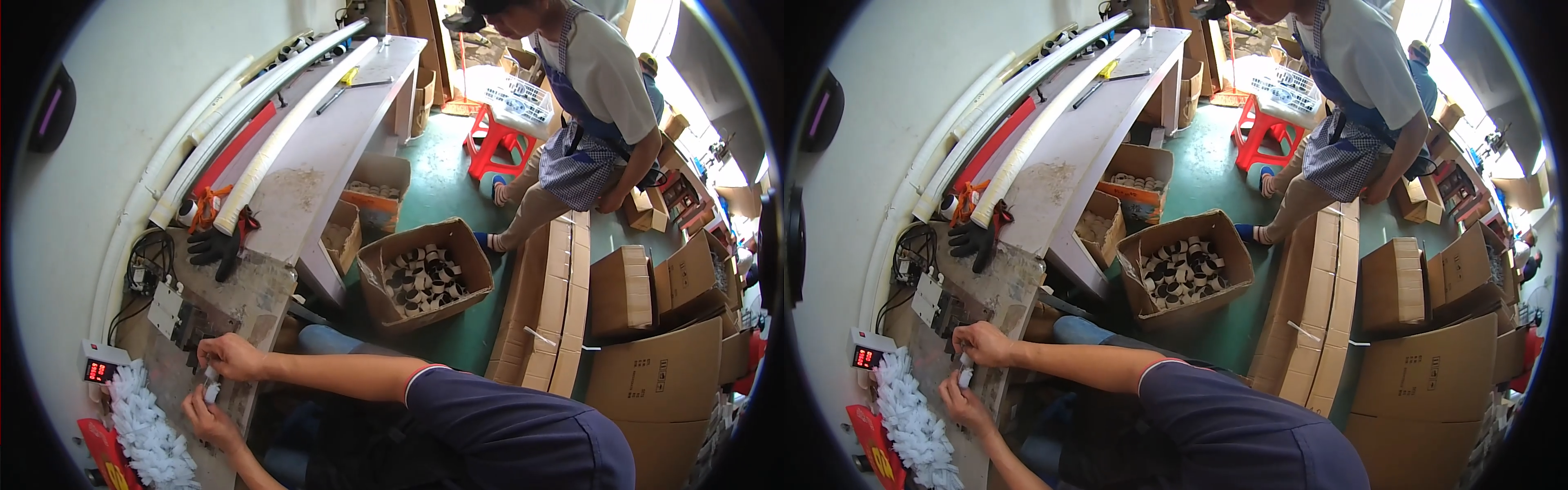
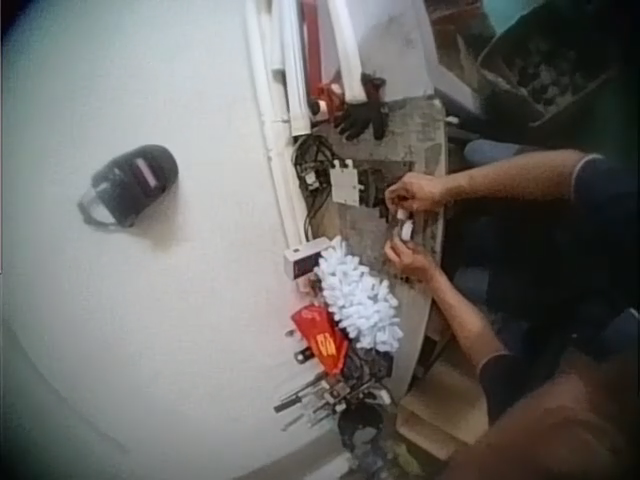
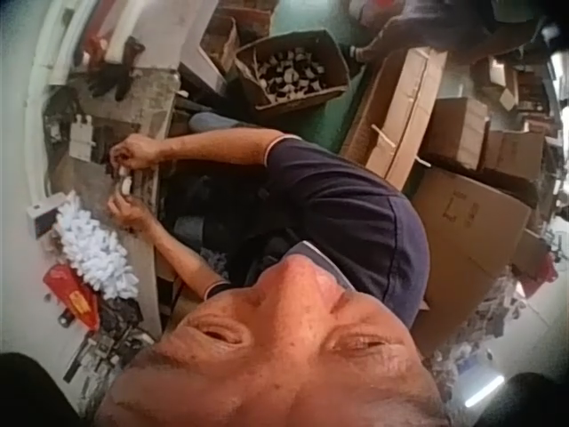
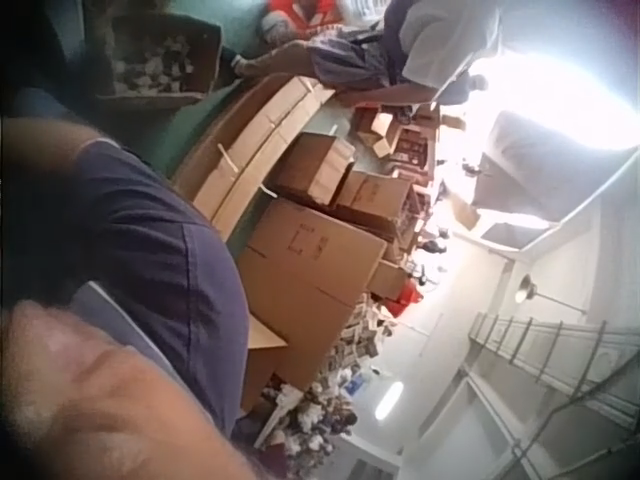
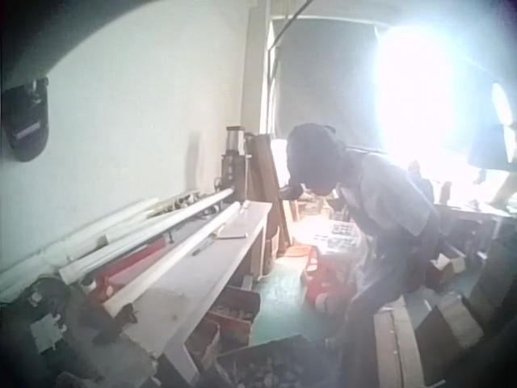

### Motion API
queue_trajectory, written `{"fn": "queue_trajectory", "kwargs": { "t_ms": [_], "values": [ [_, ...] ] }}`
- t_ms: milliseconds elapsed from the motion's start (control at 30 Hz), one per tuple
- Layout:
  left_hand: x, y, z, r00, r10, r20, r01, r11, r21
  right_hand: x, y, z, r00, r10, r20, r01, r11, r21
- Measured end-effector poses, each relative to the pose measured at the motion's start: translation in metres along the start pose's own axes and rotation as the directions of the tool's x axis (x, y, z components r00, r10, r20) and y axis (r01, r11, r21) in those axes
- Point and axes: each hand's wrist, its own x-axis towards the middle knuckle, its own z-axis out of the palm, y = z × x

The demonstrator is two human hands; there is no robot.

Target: The person is inserting white brushes into clear plastic sleeves using a mechanical guide.

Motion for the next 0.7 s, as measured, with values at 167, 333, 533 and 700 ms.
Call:
{"fn": "queue_trajectory", "kwargs": {
  "t_ms": [167, 333, 533, 700],
  "values": [
    [0.005, 0.012, 0.004, 1.000, -0.030, -0.002, 0.030, 0.999, 0.025, 0.000, 0.007, -0.005, 0.996, -0.049, -0.074, 0.055, 0.996, 0.075],
    [0.002, -0.003, 0.007, 0.997, 0.063, 0.053, -0.068, 0.992, 0.108, -0.001, -0.003, -0.001, 0.999, 0.038, -0.003, -0.037, 0.989, 0.145],
    [0.007, 0.012, 0.010, 0.994, 0.033, 0.108, -0.046, 0.992, 0.121, 0.000, 0.006, -0.005, 0.999, -0.016, 0.033, 0.014, 0.999, 0.043],
    [0.007, 0.012, 0.010, 0.988, 0.071, 0.140, -0.088, 0.989, 0.118, 0.000, 0.006, -0.004, 0.998, -0.015, 0.055, 0.015, 1.000, 0.008]
  ]
}}
